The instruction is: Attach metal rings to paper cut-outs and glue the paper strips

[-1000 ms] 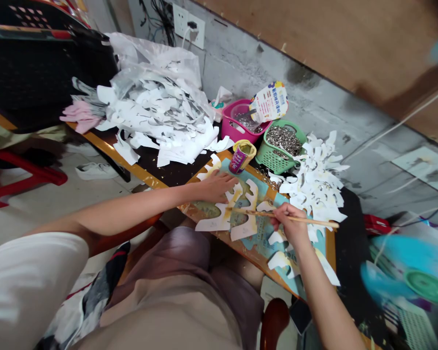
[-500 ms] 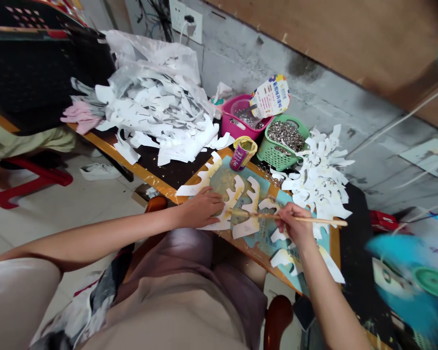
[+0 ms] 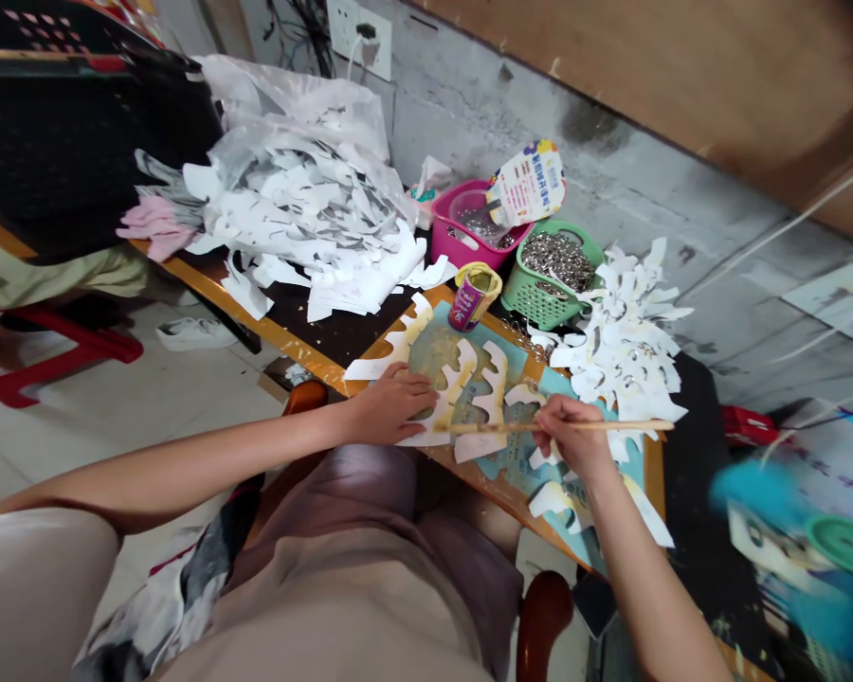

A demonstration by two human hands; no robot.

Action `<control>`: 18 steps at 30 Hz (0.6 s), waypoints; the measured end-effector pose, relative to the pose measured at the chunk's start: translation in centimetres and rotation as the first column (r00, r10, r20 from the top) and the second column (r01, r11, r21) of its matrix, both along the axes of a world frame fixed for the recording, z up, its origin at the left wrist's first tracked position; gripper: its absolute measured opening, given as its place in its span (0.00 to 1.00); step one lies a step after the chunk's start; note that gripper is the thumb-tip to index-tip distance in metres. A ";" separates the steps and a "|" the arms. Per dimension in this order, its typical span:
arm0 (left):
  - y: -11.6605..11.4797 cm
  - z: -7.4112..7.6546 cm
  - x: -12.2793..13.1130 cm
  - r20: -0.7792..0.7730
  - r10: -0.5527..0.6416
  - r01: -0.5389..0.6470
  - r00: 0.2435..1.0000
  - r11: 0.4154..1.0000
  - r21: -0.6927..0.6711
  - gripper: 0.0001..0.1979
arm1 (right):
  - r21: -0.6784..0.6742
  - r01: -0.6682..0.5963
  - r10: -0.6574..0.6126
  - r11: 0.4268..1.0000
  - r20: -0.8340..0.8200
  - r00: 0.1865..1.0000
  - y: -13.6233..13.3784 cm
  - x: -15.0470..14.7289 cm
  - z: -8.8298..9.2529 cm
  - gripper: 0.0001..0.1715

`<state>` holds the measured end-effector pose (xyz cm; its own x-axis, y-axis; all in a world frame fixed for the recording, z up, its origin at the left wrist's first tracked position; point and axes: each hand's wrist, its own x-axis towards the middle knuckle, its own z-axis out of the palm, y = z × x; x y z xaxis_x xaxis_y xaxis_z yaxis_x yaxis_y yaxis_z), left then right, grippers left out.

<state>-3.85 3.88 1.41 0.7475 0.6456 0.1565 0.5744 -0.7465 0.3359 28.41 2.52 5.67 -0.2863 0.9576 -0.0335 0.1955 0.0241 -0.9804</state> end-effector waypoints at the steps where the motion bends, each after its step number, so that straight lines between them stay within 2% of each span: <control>1: 0.0 0.1 0.0 0.002 0.000 0.000 1.000 1.000 0.000 0.13 | 0.013 0.021 -0.021 1.000 0.000 1.000 0.0 -0.1 0.0 0.18; 6: -0.1 0.1 -0.1 0.007 0.007 -0.007 1.000 1.000 0.000 0.14 | -0.089 -0.129 0.137 0.988 0.094 0.986 -0.4 -0.1 0.7 0.19; 8: -0.1 0.0 -0.2 0.004 0.009 -0.009 1.000 1.000 0.002 0.14 | -0.070 -0.097 0.103 0.993 0.098 0.990 -0.3 0.0 1.0 0.19; 11: -0.1 -0.3 -0.2 0.003 0.008 -0.008 1.000 1.000 0.008 0.14 | 0.039 0.036 -0.038 0.999 0.056 0.998 -0.1 0.0 1.2 0.19; 13: -0.1 -0.4 -0.2 0.012 0.007 -0.007 1.000 1.000 0.017 0.14 | 0.091 0.078 -0.082 0.993 0.040 0.996 0.0 -0.4 1.3 0.18; 18: -0.2 -0.5 -0.2 0.024 0.007 -0.007 1.000 1.000 0.024 0.14 | 0.016 -0.071 0.068 0.997 0.152 0.986 -0.3 -0.7 1.7 0.18</control>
<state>-4.08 3.67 0.89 0.7389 0.6466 0.1896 0.5717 -0.7505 0.3316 27.69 2.22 7.36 -0.3456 0.9364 -0.0615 0.3382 0.0631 -0.9390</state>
